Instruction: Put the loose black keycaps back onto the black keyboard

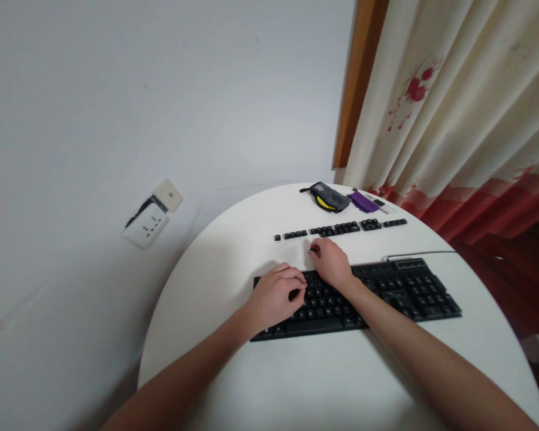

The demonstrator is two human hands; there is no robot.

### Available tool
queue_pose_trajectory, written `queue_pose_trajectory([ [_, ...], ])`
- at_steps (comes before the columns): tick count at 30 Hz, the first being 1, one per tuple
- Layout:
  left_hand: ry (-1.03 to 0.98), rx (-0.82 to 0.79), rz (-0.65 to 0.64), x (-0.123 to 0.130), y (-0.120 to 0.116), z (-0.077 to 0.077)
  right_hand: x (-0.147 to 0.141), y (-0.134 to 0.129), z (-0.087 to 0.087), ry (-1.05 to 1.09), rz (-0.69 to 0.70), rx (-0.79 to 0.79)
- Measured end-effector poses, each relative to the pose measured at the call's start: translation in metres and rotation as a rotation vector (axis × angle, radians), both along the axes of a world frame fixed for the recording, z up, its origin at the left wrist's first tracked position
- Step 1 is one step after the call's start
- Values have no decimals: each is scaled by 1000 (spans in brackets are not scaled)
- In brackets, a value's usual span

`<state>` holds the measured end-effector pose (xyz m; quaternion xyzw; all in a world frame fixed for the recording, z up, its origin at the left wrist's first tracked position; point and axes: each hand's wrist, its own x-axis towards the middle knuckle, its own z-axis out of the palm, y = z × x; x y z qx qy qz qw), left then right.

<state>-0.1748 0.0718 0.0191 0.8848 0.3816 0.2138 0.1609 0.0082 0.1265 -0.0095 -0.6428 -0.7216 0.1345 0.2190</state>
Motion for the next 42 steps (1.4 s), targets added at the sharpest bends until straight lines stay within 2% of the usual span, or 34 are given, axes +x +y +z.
queue_pose_trajectory([
  [23,-93,-35,25,-4,4,-11,0,0,0,22,-4,-3],
  [28,-116,-72,13,-7,6,-12,2,3,1,124,-6,13],
  [31,-122,-71,26,-7,6,-12,2,2,4,231,40,37],
  [37,-125,-64,29,-8,6,-13,4,-28,14,458,216,17],
  [42,-120,-61,32,-8,5,-12,20,-57,17,417,258,-9],
])
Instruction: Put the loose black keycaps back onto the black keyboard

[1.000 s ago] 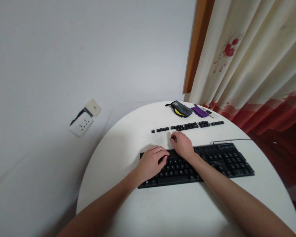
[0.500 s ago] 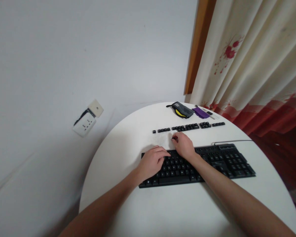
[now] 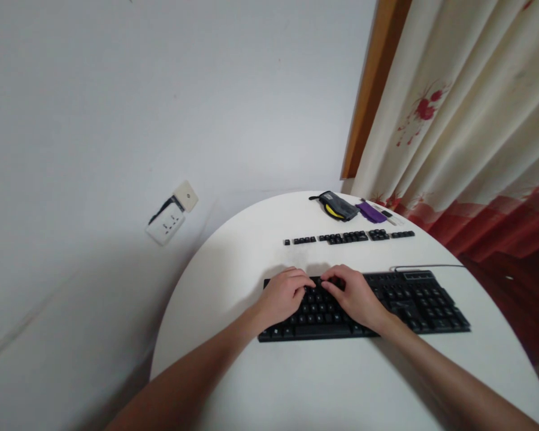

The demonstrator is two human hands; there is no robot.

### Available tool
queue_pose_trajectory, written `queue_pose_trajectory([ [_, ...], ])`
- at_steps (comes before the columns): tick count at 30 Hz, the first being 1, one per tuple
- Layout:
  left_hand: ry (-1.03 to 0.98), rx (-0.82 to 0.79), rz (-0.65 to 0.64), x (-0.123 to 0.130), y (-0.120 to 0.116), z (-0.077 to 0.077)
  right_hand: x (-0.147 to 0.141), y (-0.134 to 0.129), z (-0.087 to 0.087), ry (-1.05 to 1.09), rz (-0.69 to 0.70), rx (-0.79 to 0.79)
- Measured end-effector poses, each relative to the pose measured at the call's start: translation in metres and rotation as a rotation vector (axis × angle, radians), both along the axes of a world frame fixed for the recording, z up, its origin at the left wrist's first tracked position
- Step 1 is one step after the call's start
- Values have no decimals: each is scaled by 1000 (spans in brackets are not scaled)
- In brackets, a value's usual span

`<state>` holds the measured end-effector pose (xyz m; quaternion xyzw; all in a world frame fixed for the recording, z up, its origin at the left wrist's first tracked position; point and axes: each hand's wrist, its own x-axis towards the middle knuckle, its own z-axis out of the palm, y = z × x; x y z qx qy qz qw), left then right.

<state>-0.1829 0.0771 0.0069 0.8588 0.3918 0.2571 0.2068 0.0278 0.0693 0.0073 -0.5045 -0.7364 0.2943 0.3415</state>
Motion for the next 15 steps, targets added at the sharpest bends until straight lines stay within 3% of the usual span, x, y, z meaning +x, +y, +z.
queue_pose_trajectory([
  [9,3,-13,-3,0,0,0,4,-6,-9,-53,53,70],
  [15,-5,-15,-9,1,0,0,3,-10,-3,-132,135,164],
])
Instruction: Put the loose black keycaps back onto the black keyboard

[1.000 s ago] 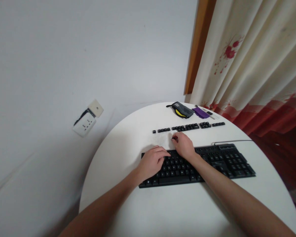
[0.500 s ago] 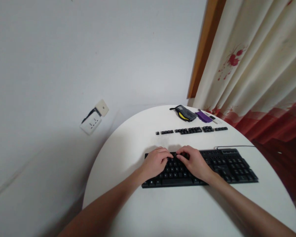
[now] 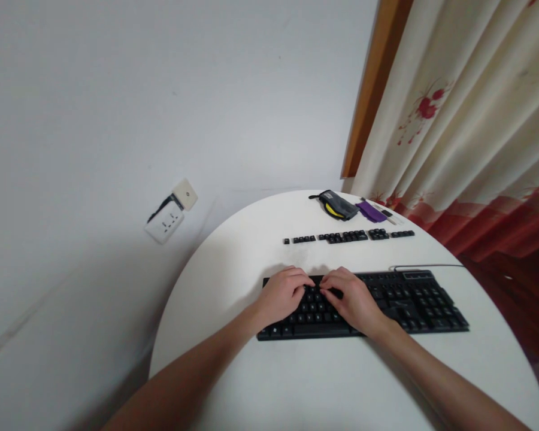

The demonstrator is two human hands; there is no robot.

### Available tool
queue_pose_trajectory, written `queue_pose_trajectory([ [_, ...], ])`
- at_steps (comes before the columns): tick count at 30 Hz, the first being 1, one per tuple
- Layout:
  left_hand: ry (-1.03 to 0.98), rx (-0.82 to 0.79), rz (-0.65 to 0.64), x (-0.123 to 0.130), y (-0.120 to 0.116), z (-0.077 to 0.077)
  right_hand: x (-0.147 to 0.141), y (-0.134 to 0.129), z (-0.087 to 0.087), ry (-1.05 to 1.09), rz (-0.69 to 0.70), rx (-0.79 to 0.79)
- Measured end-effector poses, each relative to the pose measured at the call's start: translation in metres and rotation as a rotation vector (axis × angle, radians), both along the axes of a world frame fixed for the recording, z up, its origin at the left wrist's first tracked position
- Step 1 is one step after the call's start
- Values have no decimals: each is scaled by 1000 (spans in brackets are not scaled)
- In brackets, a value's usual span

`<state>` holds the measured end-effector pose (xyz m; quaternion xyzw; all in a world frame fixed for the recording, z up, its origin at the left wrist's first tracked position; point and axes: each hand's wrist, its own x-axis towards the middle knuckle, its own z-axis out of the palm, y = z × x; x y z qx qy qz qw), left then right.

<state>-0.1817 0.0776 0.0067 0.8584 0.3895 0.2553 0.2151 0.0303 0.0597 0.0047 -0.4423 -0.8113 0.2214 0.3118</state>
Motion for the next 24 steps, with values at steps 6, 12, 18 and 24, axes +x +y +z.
queue_pose_trajectory([
  [6,3,-8,-13,0,1,-1,1,-3,4,-118,20,86],
  [12,-3,-4,-8,0,2,-3,-2,-4,0,-165,-9,109],
  [18,-4,-5,-1,-1,3,-3,-2,-3,-2,-150,-27,110],
  [24,3,-15,2,0,2,1,-1,-4,-2,-100,-55,77],
])
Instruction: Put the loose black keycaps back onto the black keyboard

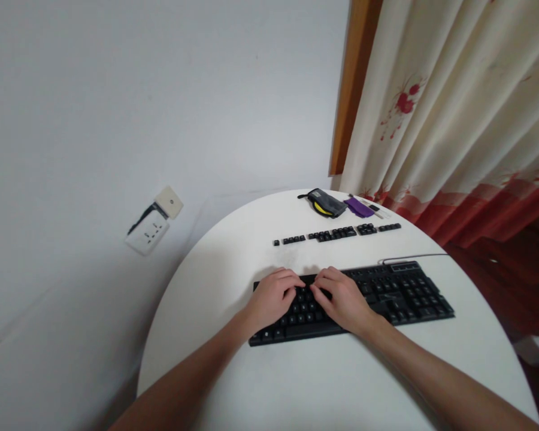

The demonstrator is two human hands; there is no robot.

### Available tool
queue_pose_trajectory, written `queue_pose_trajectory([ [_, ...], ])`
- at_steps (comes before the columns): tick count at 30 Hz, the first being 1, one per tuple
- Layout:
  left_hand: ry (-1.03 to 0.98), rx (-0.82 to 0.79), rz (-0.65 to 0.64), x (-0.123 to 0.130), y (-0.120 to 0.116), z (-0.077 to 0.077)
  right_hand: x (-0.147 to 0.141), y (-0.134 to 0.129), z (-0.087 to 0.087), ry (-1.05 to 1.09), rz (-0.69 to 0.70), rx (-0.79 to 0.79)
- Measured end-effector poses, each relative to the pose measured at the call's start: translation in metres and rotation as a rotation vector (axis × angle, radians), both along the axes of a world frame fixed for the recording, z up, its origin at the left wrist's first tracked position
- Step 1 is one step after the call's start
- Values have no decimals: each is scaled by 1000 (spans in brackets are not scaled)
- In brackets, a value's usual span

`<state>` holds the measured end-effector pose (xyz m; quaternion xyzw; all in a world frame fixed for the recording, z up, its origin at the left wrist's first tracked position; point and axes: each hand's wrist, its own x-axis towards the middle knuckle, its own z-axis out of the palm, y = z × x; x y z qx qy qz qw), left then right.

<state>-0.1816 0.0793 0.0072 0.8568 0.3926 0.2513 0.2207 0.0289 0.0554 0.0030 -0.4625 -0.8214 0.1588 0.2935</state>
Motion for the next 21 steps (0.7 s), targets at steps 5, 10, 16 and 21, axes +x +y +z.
queue_pose_trajectory([
  [5,4,-4,1,0,0,1,0,-1,2,13,-16,-19],
  [10,-2,-5,2,1,0,0,1,0,3,-3,3,-17],
  [16,1,-4,2,1,1,0,0,1,1,-10,3,-17],
  [21,-26,-6,-7,-1,1,0,0,1,1,23,-25,-24],
])
